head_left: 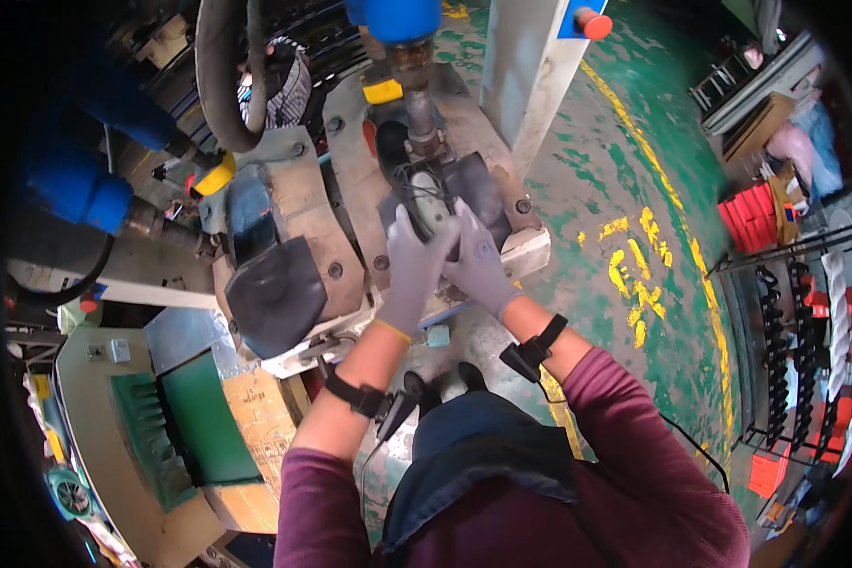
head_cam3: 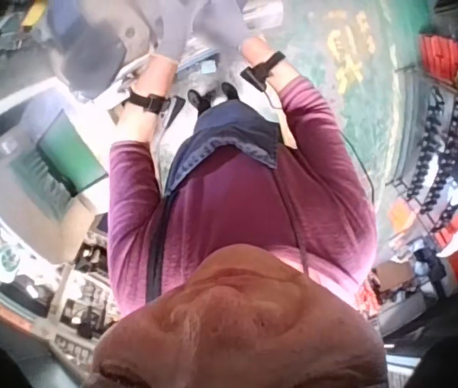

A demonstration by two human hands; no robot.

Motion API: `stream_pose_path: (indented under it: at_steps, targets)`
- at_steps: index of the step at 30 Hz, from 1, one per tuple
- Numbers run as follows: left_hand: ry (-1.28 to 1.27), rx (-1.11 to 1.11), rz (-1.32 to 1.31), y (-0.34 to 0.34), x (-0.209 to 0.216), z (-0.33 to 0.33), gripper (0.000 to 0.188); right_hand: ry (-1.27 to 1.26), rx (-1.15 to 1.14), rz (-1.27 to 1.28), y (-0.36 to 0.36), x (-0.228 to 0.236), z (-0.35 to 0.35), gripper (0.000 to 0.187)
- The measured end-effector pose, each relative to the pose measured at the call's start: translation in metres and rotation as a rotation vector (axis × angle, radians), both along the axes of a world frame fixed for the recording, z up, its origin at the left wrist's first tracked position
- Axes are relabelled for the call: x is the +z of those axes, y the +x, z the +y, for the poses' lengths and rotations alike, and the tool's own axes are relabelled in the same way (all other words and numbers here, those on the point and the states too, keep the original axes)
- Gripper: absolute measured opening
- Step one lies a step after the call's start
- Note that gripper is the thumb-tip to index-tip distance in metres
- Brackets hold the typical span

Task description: The person is using industrial machinery to press and shape shoes on an assembly line.

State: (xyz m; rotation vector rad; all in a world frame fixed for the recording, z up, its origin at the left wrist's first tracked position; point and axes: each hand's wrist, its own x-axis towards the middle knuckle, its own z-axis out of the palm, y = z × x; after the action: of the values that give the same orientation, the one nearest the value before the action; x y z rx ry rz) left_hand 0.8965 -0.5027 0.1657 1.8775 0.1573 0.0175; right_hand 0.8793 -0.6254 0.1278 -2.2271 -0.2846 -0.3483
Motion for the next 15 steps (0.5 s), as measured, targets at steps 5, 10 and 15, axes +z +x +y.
stream_pose_path:
  at_steps: [5, 10, 15]
  targets:
    - [0.226, -0.106, -0.238, -0.005, -0.024, 0.009, 0.079, -0.048, -0.054, -0.15, -0.004, -0.023, 0.001, 0.087]
    - [0.088, -0.235, -0.109, 0.02, -0.015, 0.017, 0.107, -0.015, -0.09, -0.133, 0.012, -0.01, 0.008, 0.079]
    - [0.186, -0.217, -0.123, 0.069, -0.008, 0.013, 0.105, -0.06, -0.068, -0.075, 0.063, 0.0, 0.002, 0.086]
